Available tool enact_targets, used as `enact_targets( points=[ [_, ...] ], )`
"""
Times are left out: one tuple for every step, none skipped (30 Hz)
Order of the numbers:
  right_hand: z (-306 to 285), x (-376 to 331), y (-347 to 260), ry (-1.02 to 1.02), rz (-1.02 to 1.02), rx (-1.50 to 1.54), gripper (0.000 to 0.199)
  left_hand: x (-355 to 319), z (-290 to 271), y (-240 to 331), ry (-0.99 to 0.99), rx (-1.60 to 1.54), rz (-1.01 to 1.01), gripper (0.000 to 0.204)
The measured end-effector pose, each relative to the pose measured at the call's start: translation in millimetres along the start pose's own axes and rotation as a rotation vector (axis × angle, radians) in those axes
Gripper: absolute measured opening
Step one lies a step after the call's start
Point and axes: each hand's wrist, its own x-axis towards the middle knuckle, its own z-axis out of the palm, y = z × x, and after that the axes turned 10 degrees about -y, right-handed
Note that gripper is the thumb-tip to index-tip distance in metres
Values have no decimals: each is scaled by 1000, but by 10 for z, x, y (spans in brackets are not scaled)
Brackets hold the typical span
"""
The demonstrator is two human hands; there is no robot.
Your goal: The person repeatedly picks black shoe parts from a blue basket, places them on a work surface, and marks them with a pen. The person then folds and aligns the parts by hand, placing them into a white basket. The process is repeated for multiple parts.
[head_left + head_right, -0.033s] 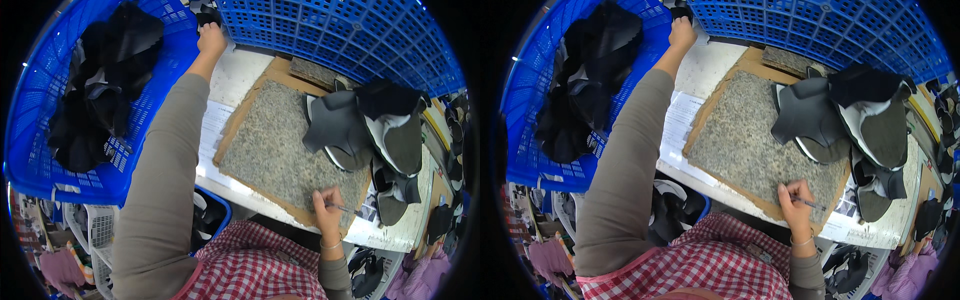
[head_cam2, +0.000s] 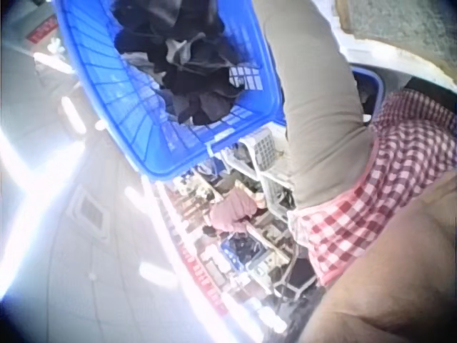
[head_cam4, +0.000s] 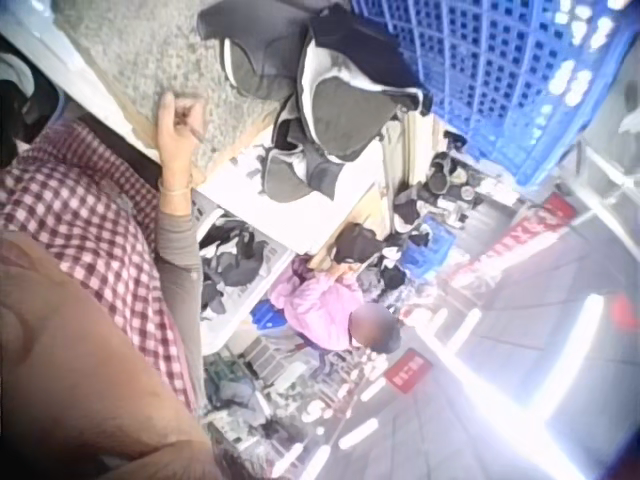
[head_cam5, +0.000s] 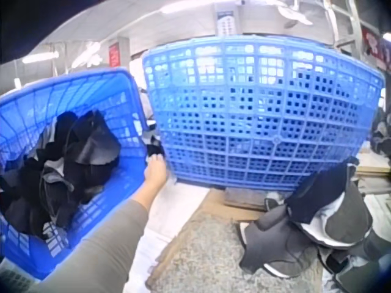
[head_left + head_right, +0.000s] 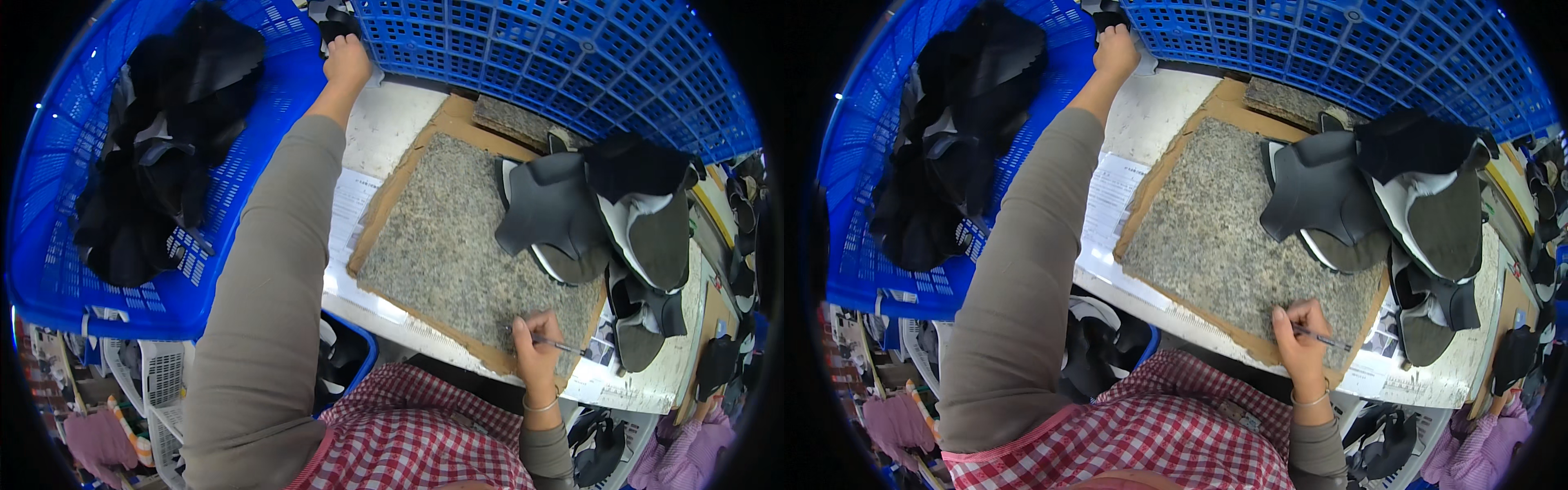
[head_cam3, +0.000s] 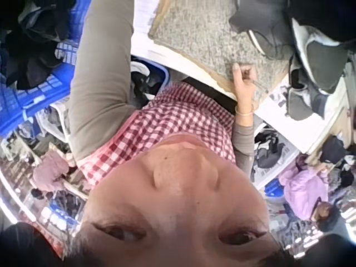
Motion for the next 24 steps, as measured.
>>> enact_targets(
  points=[
    [0, 19, 8, -7, -11, -3, 28, 136, 68, -10, -57, 0, -44, 29],
    [-7, 7, 12, 1, -6, -11, 28, 256, 105, -12, -101, -7, -62, 27],
    [-9, 12, 20, 9, -20, -6, 28, 349, 130, -16, -157, -12, -89, 25],
    [-14, 6, 26, 6, -9, -1, 27, 426, 105, -39, -200, -20, -140, 24],
    [-15, 2, 31, 9, 20, -17, 27, 444, 51, -72, -157, -59, -124, 24],
    [-18, 0, 36, 17, 21, -20, 27, 421, -38, -136, -117, -111, -105, 25],
    [-16, -3, 39, 26, 15, -20, 27, 386, -179, -198, -96, -169, -87, 27],
    [-16, -3, 40, 26, 13, -11, 27, 297, -346, -279, -33, -187, -51, 28],
    [-14, -3, 41, 28, 11, -1, 27, 149, -542, -405, -34, -280, -31, 30],
    [-11, -2, 40, 32, 9, 10, 28, -60, -733, -534, 79, -291, 8, 35],
    [-9, -2, 37, 38, 6, 10, 27, -288, -954, -701, 112, -376, -12, 40],
    [-2, -1, 33, 44, 5, 12, 27, -531, -1161, -850, 182, -510, -31, 42],
    [1, -6, 23, 57, 14, 15, 27, -791, -1364, -998, 268, -559, -2, 39],
    [10, -5, 20, 75, 11, -9, 26, -992, -1595, -1142, 313, -611, -32, 33],
    [11, -13, 8, 78, 31, -54, 22, -1186, -1766, -1213, 520, -621, 63, 27],
    [18, -11, 9, 73, 57, -26, 21, -1323, -1988, -1284, 562, -662, 111, 25],
    [18, -10, 4, 65, 58, -16, 21, -1442, -2229, -1331, 532, -682, 40, 25],
    [18, 1, 3, 35, 45, -30, 23, -1541, -2425, -1307, 565, -710, 56, 24],
    [12, 13, 0, 8, 31, -45, 25, -1619, -2621, -1252, 601, -737, 70, 24],
    [7, 35, -7, -10, 5, -65, 28, -1671, -2791, -1162, 633, -828, 116, 24],
    [0, 53, -10, -2, 14, -31, 31, -1714, -2952, -1062, 669, -860, 194, 23],
    [3, 76, -28, 15, 13, 1, 33, -1755, -3093, -966, 703, -893, 252, 23],
    [-1, 86, -40, 27, 11, 27, 36, -1791, -3173, -844, 742, -938, 296, 23],
    [13, 98, -71, 102, 118, 58, 37, -1826, -3235, -752, 781, -964, 353, 24]
  ],
)
